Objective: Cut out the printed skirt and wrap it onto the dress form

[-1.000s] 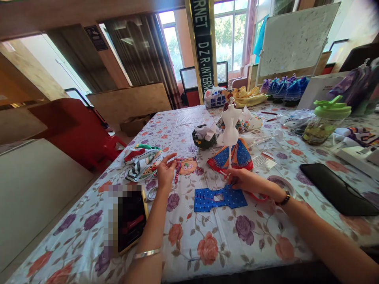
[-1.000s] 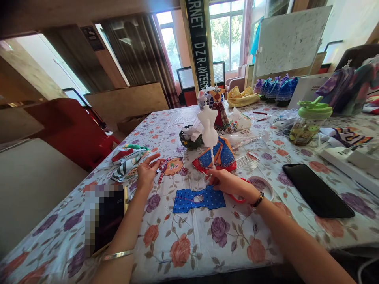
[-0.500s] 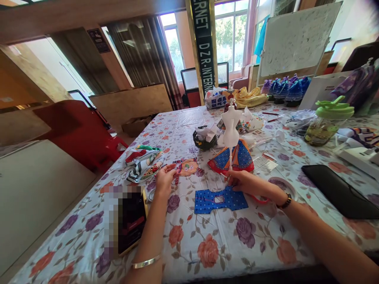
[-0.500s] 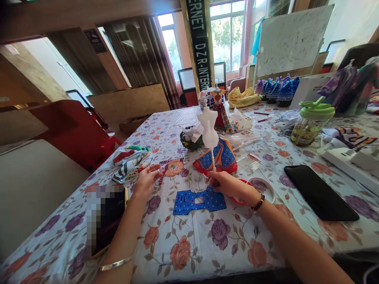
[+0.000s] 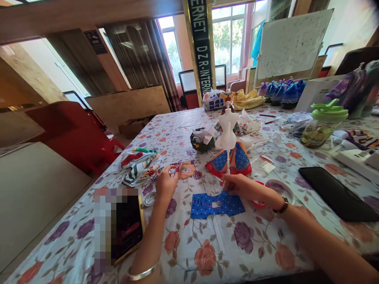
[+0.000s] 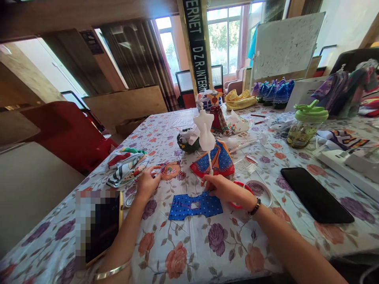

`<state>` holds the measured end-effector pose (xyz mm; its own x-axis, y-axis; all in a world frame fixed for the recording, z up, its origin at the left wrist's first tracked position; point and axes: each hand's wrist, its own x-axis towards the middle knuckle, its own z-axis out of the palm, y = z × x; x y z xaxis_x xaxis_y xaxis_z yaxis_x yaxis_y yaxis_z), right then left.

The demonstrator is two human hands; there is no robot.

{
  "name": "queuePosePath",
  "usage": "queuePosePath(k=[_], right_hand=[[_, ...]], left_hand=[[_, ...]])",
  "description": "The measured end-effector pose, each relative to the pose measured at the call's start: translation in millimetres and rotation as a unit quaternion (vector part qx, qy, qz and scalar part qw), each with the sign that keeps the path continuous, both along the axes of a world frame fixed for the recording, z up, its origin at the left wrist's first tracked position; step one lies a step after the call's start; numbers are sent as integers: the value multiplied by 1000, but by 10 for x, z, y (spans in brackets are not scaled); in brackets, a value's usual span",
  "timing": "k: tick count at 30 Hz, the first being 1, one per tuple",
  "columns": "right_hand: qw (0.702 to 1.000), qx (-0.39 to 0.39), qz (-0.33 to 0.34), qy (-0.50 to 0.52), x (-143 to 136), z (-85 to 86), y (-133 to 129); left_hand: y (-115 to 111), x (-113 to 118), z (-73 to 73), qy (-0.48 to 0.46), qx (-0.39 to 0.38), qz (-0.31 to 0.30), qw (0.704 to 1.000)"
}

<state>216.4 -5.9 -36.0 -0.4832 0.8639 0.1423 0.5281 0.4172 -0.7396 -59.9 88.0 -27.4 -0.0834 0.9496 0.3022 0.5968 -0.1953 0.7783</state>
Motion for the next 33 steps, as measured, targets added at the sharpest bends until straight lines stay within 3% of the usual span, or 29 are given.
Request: queuePosePath(k=[3,5,8,11,16,24,29,33], right_hand=[[1000,-1,10,5,-25,1,-1],[1000,-3,15,7,-46,1,-3],[1000,-13,16,12,-78,15,-14],[999,-29,10,16,-103,50,-32],[999,-42,-5,14,-123,107,-48],[998,-47,-27,21,-102,143,-54],[984,-145,-62,85,-71,156,-53],[981,-169,-25,92,-85,142,-45]], left_hand=[[-100,12,32,41,14,17,999],[-147,81,80,51,12,-11,999],[-235,256,155,50,-29,-135,989],[-371,430,189,59,-91,-291,951],[-554,552,134,97,-164,-416,889],[-573,548,60,127,-204,-431,870],[-593,504,71,138,-235,-428,862],[-598,508,101,133,-236,-413,869]])
